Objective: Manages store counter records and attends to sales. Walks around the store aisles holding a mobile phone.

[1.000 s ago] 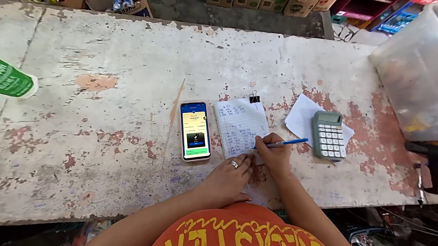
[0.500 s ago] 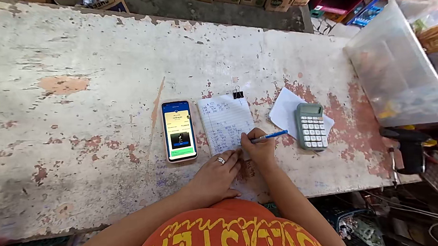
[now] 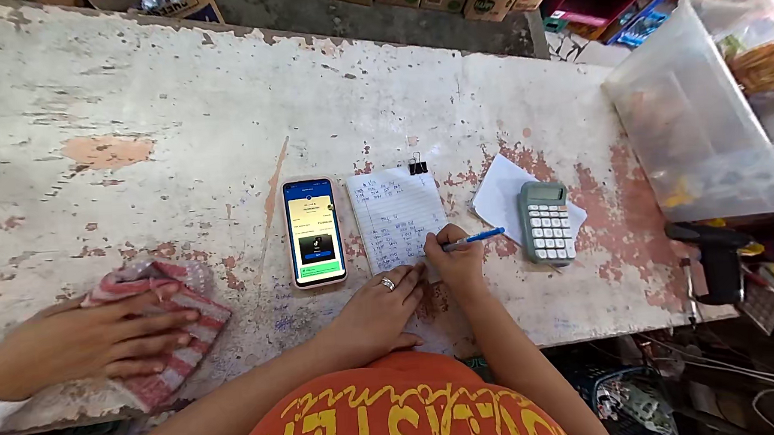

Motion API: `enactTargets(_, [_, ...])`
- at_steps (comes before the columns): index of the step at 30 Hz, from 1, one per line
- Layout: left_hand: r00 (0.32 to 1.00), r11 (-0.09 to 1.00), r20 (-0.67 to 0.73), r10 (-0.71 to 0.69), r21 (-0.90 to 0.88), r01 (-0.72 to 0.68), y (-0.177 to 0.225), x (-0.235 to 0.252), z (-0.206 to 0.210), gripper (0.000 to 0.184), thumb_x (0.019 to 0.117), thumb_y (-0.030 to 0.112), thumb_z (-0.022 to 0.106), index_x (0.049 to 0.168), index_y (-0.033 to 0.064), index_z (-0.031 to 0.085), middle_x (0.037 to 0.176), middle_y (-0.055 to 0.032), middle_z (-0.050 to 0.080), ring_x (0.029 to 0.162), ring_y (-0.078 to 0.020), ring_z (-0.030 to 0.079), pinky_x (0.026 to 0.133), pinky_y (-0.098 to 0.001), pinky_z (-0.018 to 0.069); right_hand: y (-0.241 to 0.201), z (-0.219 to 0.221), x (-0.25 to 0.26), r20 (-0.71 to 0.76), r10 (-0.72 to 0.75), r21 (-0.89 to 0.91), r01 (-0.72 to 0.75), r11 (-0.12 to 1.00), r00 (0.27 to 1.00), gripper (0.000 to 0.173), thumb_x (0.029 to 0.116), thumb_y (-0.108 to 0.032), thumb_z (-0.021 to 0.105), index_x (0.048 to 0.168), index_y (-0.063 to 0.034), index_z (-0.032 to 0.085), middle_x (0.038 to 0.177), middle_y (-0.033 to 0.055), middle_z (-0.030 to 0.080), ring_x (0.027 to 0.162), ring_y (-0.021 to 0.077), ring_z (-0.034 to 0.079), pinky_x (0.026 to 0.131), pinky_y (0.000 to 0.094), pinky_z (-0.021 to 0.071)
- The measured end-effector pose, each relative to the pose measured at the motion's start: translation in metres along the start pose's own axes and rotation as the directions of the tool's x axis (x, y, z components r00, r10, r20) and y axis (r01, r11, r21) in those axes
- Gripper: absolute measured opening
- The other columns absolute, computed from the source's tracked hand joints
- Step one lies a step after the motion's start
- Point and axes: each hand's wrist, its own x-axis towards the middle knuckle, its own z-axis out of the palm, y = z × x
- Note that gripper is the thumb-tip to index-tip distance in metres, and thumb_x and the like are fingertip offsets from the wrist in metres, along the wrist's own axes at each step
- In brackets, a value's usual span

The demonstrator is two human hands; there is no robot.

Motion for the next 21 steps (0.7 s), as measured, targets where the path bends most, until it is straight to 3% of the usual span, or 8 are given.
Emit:
enactTargets(7, [1.000, 1.000, 0.012, -0.003, -0.006, 0.003, -0.001, -0.001, 0.001, 0.080, 0.0940, 0.059, 0.059, 0.144, -0.0020, 0.052, 0.160, -0.0194, 0.040, 0.146, -0.0351, 0.041, 0.114, -0.0520, 0.0392, 0.002, -0.001, 0.002, -0.001, 0.016, 0.059, -0.016, 0.998, 1.000, 0.024, 0.0915, 0.000, 0.064, 0.070, -0.0049, 0.055, 0.058, -0.0053, 0.049, 0.049, -0.0029, 0.044, 0.048, 0.0136, 0.0378])
enactTargets(9, [1.000, 1.000, 0.025, -0.003, -0.010, 0.004, -0.001, 0.000, 0.001, 0.080, 0.0941, 0.060, 0.059, 0.147, -0.0003, 0.050, 0.161, -0.0185, 0.038, 0.147, -0.0348, 0.039, 0.115, -0.0520, 0.0378, 0.000, -0.015, 0.007, 0.033, 0.158, 0.199, -0.162, 0.967, 0.987, 0.019, 0.0953, -0.005, 0.065, 0.078, -0.0080, 0.057, 0.062, -0.0065, 0.056, 0.051, -0.0011, 0.050, 0.050, 0.0166, 0.0454])
enactTargets(11, [1.000, 1.000, 0.011, 0.000, 0.006, 0.000, -0.002, 0.000, 0.003, 0.081, 0.0937, 0.060, 0.060, 0.148, 0.0015, 0.049, 0.161, -0.0171, 0.038, 0.147, -0.0345, 0.039, 0.115, -0.0513, 0.0380, 0.006, -0.033, 0.015, 0.003, 0.281, 0.298, -0.269, 0.916, 0.960, 0.020, 0.0971, -0.011, 0.066, 0.081, -0.0136, 0.056, 0.064, -0.0069, 0.057, 0.049, 0.0020, 0.051, 0.048, 0.0198, 0.0472])
enactTargets(14, [0.999, 0.999, 0.037, -0.013, 0.051, 0.011, 0.000, 0.007, 0.000, 0.081, 0.0933, 0.060, 0.061, 0.151, 0.0045, 0.046, 0.162, -0.0130, 0.038, 0.145, -0.0363, 0.041, 0.111, -0.0532, 0.0404, 0.026, -0.044, 0.020, -0.087, 0.230, 0.288, -0.196, 0.937, 0.969, 0.024, 0.0919, -0.008, 0.073, 0.077, -0.0133, 0.055, 0.061, -0.0075, 0.057, 0.047, 0.0011, 0.052, 0.046, 0.0185, 0.0482])
enactTargets(17, [0.989, 0.996, 0.145, -0.041, 0.085, 0.028, 0.010, 0.025, -0.011, 0.081, 0.0947, 0.055, 0.063, 0.156, 0.0075, 0.041, 0.165, -0.0107, 0.035, 0.142, -0.0403, 0.043, 0.106, -0.0572, 0.0414, 0.031, -0.041, 0.012, -0.070, 0.134, 0.190, -0.119, 0.975, 0.988, 0.023, 0.0901, -0.009, 0.075, 0.076, -0.0113, 0.056, 0.059, -0.0067, 0.054, 0.046, 0.0001, 0.048, 0.046, 0.0177, 0.0438])
enactTargets(19, [0.973, 0.995, 0.223, -0.064, 0.095, 0.044, 0.016, 0.040, -0.018, 0.082, 0.0964, 0.054, 0.062, 0.158, 0.0047, 0.036, 0.166, -0.0140, 0.031, 0.142, -0.0421, 0.041, 0.104, -0.0579, 0.0416, 0.030, -0.037, 0.010, -0.075, 0.130, 0.177, -0.115, 0.977, 0.989, 0.024, 0.0923, -0.013, 0.074, 0.076, -0.0120, 0.056, 0.057, -0.0055, 0.054, 0.045, 0.0012, 0.047, 0.044, 0.0183, 0.0415])
enactTargets(21, [0.961, 0.995, 0.266, -0.075, 0.077, 0.057, 0.023, 0.053, -0.021, 0.083, 0.0973, 0.053, 0.061, 0.154, -0.0035, 0.038, 0.165, -0.0216, 0.029, 0.145, -0.0425, 0.038, 0.109, -0.0579, 0.0384, 0.030, -0.035, 0.011, -0.095, 0.115, 0.176, -0.097, 0.980, 0.989, 0.024, 0.0925, -0.010, 0.072, 0.074, -0.0128, 0.056, 0.058, -0.0067, 0.053, 0.046, 0.0002, 0.046, 0.045, 0.0173, 0.0414])
